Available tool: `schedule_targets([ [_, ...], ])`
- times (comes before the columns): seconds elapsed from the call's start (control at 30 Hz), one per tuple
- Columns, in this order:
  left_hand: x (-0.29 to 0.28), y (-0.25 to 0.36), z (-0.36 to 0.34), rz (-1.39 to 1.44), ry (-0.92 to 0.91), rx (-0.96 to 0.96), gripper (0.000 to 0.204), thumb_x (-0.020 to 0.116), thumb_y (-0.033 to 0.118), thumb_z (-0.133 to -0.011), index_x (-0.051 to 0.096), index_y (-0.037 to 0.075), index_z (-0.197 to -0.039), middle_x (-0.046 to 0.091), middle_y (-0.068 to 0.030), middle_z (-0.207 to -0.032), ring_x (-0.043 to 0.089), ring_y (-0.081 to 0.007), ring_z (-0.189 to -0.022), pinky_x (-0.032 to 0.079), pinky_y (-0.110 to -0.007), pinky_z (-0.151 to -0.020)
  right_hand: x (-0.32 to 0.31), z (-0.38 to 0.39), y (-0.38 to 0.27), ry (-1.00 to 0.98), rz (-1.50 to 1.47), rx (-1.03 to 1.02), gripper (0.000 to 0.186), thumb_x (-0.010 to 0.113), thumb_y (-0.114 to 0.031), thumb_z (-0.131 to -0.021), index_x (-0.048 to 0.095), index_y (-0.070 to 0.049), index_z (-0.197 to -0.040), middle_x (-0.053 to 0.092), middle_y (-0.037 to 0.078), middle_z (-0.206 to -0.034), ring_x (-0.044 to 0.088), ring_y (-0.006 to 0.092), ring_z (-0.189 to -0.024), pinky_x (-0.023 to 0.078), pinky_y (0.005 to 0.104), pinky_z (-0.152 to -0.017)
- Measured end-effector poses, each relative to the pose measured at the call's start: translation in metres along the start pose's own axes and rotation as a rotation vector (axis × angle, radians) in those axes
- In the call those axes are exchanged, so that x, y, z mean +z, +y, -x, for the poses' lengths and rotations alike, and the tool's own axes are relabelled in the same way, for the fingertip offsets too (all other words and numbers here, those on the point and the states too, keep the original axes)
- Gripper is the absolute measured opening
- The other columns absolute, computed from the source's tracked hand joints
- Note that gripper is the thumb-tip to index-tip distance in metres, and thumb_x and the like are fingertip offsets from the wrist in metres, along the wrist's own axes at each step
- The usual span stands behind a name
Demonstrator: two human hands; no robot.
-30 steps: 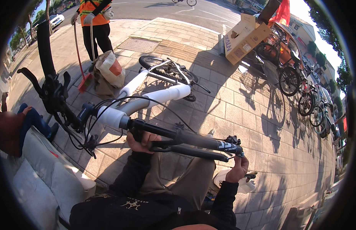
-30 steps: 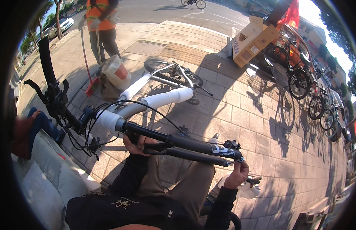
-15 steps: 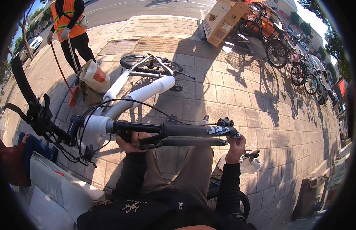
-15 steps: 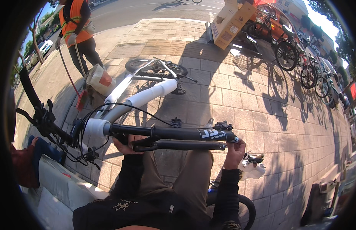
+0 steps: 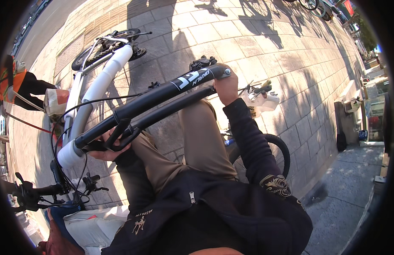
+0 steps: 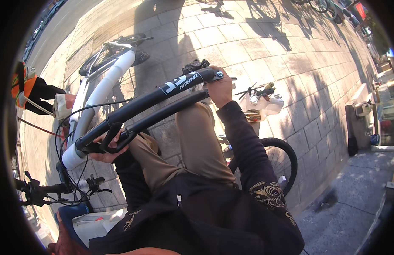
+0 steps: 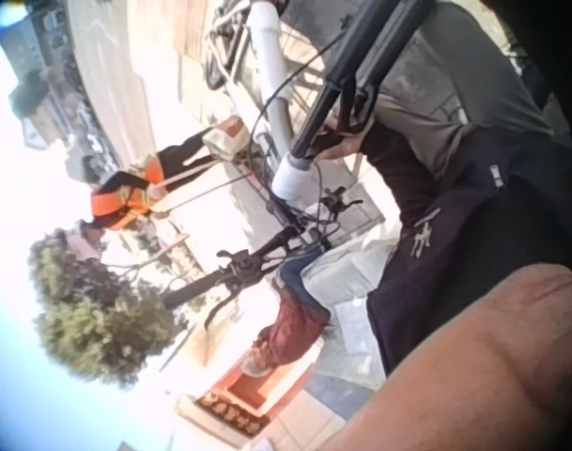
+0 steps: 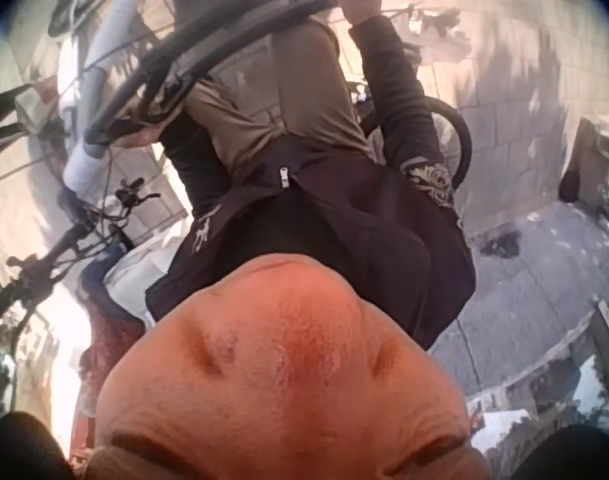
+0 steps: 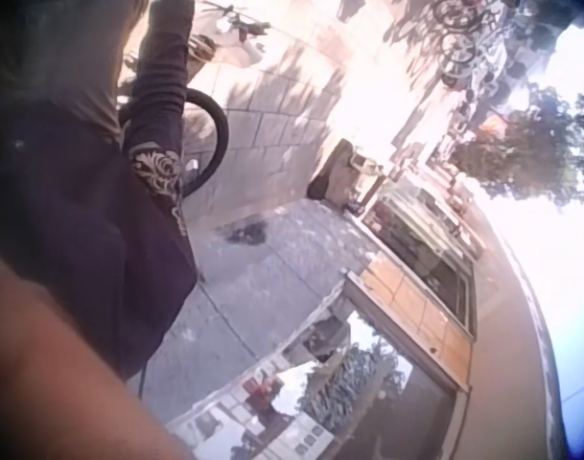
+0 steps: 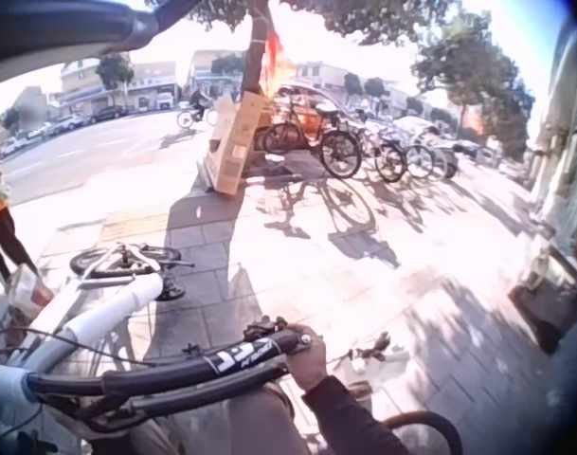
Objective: The person is repairing a bicycle on a sidewalk. They use pliers to adjust the handlebars and a screwdriver to tighten components on the handlebar stem.
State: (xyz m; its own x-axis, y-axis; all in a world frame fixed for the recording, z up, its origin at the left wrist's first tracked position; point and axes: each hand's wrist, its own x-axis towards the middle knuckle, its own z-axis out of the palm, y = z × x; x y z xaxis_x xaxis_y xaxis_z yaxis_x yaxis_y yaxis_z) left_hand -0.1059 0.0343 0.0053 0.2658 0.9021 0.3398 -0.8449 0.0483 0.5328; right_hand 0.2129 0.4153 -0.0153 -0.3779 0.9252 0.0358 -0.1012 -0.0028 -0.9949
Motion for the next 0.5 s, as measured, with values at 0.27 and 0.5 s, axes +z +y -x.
schedule_targets([
  [0.27, -0.011, -0.018, 0.022, 0.04, 0.019, 0.164, 0.026, 0.075, 0.04, -0.102, 0.075, 0.03, -0.125, 0.046, -0.0025, -0.16, 0.02, -0.0279, -0.165, 0.015, -0.067, -0.134, 0.008, -0.016, 0.008, 0.043, -0.084, -0.004, 0.041, 0.057, 0.02, -0.092, 0.067, 0.003, -0.128, 0.071, 0.005, -0.094, 0.061, 0.0094, -0.062, 0.047, 0.0259, -0.046],
  [0.5, -0.037, -0.023, 0.061, 0.079, 0.009, 0.194, 0.051, 0.09, 0.031, -0.092, 0.064, 0.028, -0.135, 0.027, -0.0132, -0.162, 0.007, -0.036, -0.164, 0.016, -0.072, -0.131, 0.001, -0.017, -0.002, -0.036, 0.267, -0.091, 0.027, 0.067, 0.004, -0.098, 0.07, 0.001, -0.125, 0.075, 0.006, -0.098, 0.067, 0.0105, -0.081, 0.054, 0.0281, -0.072],
])
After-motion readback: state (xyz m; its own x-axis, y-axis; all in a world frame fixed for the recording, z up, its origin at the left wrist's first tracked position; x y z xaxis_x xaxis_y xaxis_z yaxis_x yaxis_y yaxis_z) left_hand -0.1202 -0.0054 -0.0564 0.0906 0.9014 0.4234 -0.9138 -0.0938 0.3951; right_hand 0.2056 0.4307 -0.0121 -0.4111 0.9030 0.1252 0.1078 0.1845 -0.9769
